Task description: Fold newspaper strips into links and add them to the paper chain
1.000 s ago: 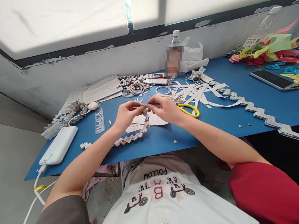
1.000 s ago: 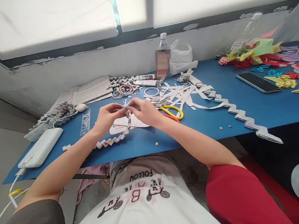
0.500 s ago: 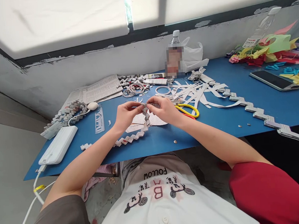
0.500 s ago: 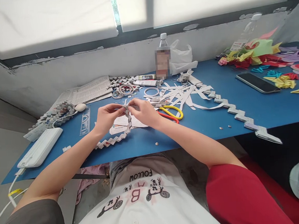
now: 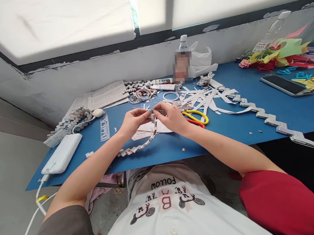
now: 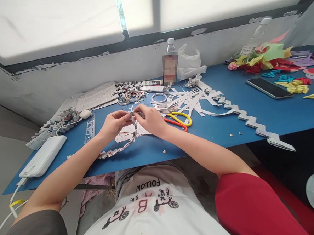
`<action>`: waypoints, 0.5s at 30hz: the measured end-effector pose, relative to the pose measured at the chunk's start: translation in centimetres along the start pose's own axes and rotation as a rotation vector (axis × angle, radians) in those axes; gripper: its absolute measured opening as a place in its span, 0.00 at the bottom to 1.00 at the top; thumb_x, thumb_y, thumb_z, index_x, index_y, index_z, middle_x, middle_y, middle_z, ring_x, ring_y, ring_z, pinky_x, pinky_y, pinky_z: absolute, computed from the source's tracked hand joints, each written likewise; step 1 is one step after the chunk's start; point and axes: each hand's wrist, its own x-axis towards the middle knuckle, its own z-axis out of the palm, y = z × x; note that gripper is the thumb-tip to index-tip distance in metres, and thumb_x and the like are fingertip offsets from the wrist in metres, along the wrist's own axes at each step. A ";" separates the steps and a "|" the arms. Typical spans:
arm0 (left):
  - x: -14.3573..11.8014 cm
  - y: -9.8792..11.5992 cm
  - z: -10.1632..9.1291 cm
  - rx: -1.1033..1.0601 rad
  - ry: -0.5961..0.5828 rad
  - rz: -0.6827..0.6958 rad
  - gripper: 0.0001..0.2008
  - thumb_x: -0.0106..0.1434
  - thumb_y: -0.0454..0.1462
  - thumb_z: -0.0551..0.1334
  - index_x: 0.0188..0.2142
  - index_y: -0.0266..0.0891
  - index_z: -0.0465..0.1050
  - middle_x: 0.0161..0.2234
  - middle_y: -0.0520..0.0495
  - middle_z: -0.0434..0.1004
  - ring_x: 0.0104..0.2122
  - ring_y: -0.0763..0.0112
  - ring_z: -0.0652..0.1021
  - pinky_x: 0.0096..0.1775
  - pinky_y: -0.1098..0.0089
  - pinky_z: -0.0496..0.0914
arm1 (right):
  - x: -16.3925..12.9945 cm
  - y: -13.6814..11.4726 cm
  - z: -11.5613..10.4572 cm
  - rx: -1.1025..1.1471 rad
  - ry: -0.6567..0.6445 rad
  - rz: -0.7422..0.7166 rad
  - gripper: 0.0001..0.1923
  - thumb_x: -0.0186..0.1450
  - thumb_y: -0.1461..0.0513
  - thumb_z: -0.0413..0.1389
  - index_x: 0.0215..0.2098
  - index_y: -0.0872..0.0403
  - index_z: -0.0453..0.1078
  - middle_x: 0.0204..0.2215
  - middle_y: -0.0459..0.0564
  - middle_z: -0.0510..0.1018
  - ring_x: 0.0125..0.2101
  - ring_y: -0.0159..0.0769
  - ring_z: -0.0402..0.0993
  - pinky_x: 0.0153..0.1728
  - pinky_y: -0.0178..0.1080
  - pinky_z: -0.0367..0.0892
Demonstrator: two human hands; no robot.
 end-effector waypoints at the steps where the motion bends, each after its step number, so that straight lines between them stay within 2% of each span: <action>1: 0.0 0.0 0.0 0.012 -0.002 0.003 0.19 0.42 0.45 0.75 0.28 0.34 0.77 0.28 0.48 0.79 0.30 0.69 0.79 0.44 0.61 0.75 | 0.0 0.0 0.0 -0.012 -0.007 0.001 0.05 0.63 0.61 0.52 0.33 0.54 0.69 0.30 0.51 0.79 0.32 0.39 0.74 0.31 0.36 0.63; 8: -0.2 0.5 0.0 0.148 -0.044 0.064 0.20 0.43 0.49 0.74 0.27 0.36 0.75 0.27 0.50 0.77 0.31 0.69 0.79 0.44 0.61 0.76 | 0.2 0.3 0.0 0.001 -0.021 0.015 0.05 0.63 0.61 0.52 0.33 0.54 0.69 0.29 0.50 0.78 0.30 0.37 0.73 0.30 0.36 0.63; 12: 0.0 0.9 -0.4 0.198 -0.128 0.036 0.21 0.45 0.50 0.73 0.28 0.36 0.74 0.27 0.49 0.76 0.33 0.67 0.79 0.43 0.60 0.76 | 0.1 0.4 0.2 0.160 -0.095 0.090 0.06 0.63 0.60 0.52 0.34 0.55 0.68 0.28 0.48 0.78 0.29 0.34 0.74 0.32 0.37 0.65; 15: 0.1 0.9 -0.7 0.173 -0.163 0.003 0.20 0.46 0.49 0.73 0.28 0.36 0.74 0.28 0.49 0.76 0.33 0.67 0.79 0.45 0.60 0.75 | 0.0 0.3 0.2 0.158 -0.090 0.083 0.06 0.63 0.60 0.52 0.34 0.55 0.68 0.28 0.48 0.79 0.29 0.35 0.74 0.32 0.37 0.65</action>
